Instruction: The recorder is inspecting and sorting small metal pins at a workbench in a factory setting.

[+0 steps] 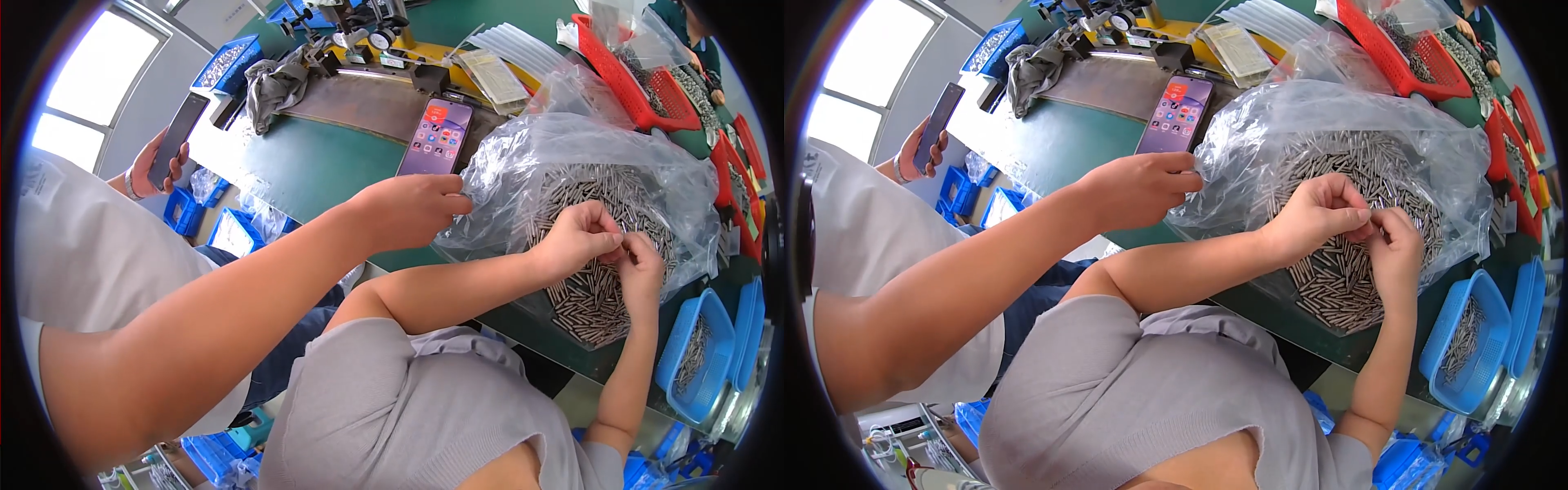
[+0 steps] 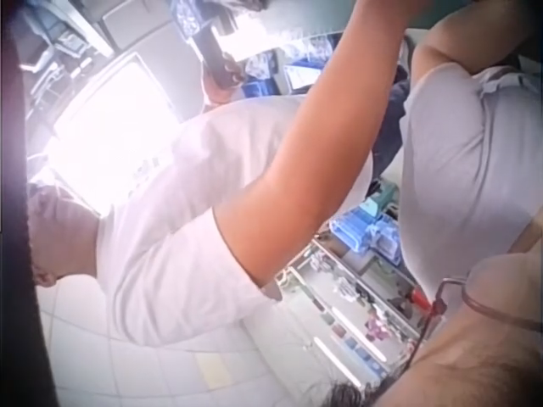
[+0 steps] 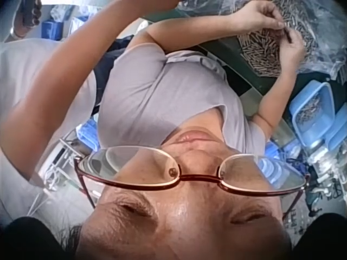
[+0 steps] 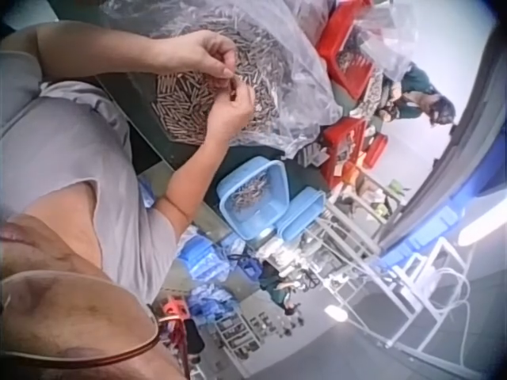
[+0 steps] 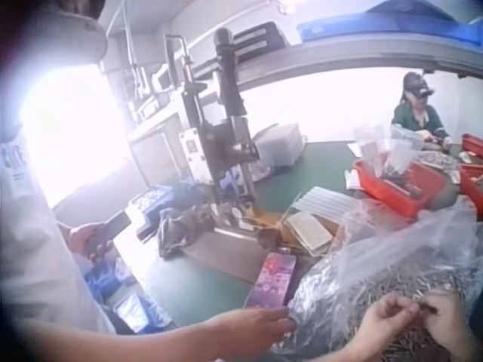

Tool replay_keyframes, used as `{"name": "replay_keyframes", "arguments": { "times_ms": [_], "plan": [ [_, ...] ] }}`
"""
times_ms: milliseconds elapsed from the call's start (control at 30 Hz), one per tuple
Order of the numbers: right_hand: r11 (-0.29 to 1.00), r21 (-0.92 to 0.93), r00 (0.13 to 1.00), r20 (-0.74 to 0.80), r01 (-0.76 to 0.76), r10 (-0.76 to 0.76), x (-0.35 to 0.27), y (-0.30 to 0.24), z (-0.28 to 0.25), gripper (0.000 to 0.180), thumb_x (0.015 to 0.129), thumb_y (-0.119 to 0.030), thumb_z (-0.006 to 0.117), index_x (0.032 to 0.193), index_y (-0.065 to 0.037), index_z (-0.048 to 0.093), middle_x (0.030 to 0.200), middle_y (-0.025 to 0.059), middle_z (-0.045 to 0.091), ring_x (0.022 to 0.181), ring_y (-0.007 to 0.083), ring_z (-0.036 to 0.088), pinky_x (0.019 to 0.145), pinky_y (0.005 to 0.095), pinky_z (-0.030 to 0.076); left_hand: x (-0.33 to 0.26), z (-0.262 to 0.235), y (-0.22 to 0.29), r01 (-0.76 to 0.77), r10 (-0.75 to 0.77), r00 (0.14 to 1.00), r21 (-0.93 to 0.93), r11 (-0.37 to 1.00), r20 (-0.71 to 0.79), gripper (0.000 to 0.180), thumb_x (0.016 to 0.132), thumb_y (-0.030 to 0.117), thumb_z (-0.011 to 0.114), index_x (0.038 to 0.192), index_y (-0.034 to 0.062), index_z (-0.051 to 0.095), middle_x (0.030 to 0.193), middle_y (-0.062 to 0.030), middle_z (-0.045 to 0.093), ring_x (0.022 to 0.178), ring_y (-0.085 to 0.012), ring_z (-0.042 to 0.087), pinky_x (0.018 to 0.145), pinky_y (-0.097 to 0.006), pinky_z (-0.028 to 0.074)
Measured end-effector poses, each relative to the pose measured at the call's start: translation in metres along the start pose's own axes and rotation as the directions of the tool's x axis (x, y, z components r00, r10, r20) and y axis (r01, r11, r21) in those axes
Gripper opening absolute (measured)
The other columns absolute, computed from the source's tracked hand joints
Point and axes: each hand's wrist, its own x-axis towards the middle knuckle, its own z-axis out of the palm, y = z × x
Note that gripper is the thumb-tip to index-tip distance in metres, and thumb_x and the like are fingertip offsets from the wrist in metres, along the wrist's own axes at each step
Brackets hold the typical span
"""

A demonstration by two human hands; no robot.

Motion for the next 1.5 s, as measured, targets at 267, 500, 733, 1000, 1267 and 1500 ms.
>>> {"name": "replay_keyframes", "arguments": {
  "times_ms": [267,500,733,1000,1267,1500],
  "plan": [
    [0.714,0.667,0.955,-0.014,-0.213,0.298,-0.001,-0.014,-0.011,0.01,0.084,-0.001,0.058,0.094,0.0,0.06,0.084,-0.0007,0.059,0.075,0.0048,0.054,0.066,0.0166,0.043,0.001,-0.003,-0.002,0.015,-0.015,1.0,-0.059,0.998,-0.001,0.01,0.084,0.005,0.059,0.086,0.0013,0.051,0.078,-0.0097,0.062,0.07,-0.0161,0.062,0.065,-0.028,0.051],
    [0.823,0.566,0.976,-0.143,-0.053,0.162,-0.009,-0.022,-0.004,0.011,0.084,-0.002,0.06,0.094,0.0,0.059,0.084,-0.0015,0.058,0.074,0.0042,0.053,0.066,0.0164,0.041,0.001,-0.004,-0.003,0.038,-0.038,0.999,-0.1,0.994,-0.003,0.01,0.084,0.007,0.06,0.087,0.002,0.051,0.079,-0.0097,0.062,0.071,-0.0167,0.062,0.065,-0.029,0.052],
    [0.858,0.514,0.979,-0.183,0.018,0.09,-0.009,-0.021,-0.007,0.01,0.083,-0.002,0.061,0.092,0.0,0.06,0.083,-0.0015,0.057,0.074,0.0041,0.053,0.068,0.017,0.042,0.004,-0.002,-0.005,0.071,-0.069,0.997,-0.156,0.985,0.021,0.011,0.085,0.008,0.06,0.087,0.0022,0.051,0.079,-0.0099,0.062,0.072,-0.0176,0.063,0.066,-0.03,0.052],
    [0.868,0.493,0.973,-0.221,0.054,0.065,-0.009,-0.023,-0.007,0.008,0.082,-0.002,0.062,0.09,0.0,0.06,0.082,-0.0009,0.057,0.073,0.0044,0.053,0.067,0.0178,0.042,0.004,-0.004,-0.005,0.102,-0.084,0.992,-0.211,0.972,0.095,0.01,0.085,0.008,0.06,0.087,0.002,0.052,0.079,-0.0104,0.063,0.073,-0.0194,0.063,0.067,-0.032,0.052],
    [0.874,0.461,0.969,-0.242,0.157,-0.046,-0.008,-0.027,-0.007,0.008,0.08,0.001,0.062,0.089,0.002,0.06,0.083,0.0039,0.059,0.071,0.0085,0.055,0.064,0.02,0.044,0.005,-0.003,-0.004,0.107,-0.087,0.992,-0.251,0.962,0.088,0.006,0.085,0.005,0.058,0.086,0.0014,0.053,0.081,-0.0112,0.062,0.074,-0.0206,0.063,0.067,-0.032,0.052],
    [0.957,0.218,0.958,-0.253,0.193,-0.135,-0.007,-0.039,-0.012,0.008,0.079,-0.002,0.064,0.086,0.002,0.064,0.081,0.007,0.061,0.07,0.0114,0.056,0.063,0.0218,0.045,0.008,-0.007,-0.006,0.083,-0.072,0.995,-0.161,0.983,0.072,0.009,0.085,0.006,0.06,0.086,0.0009,0.053,0.081,-0.0097,0.062,0.074,-0.0193,0.063,0.068,-0.032,0.052]
  ]
}}
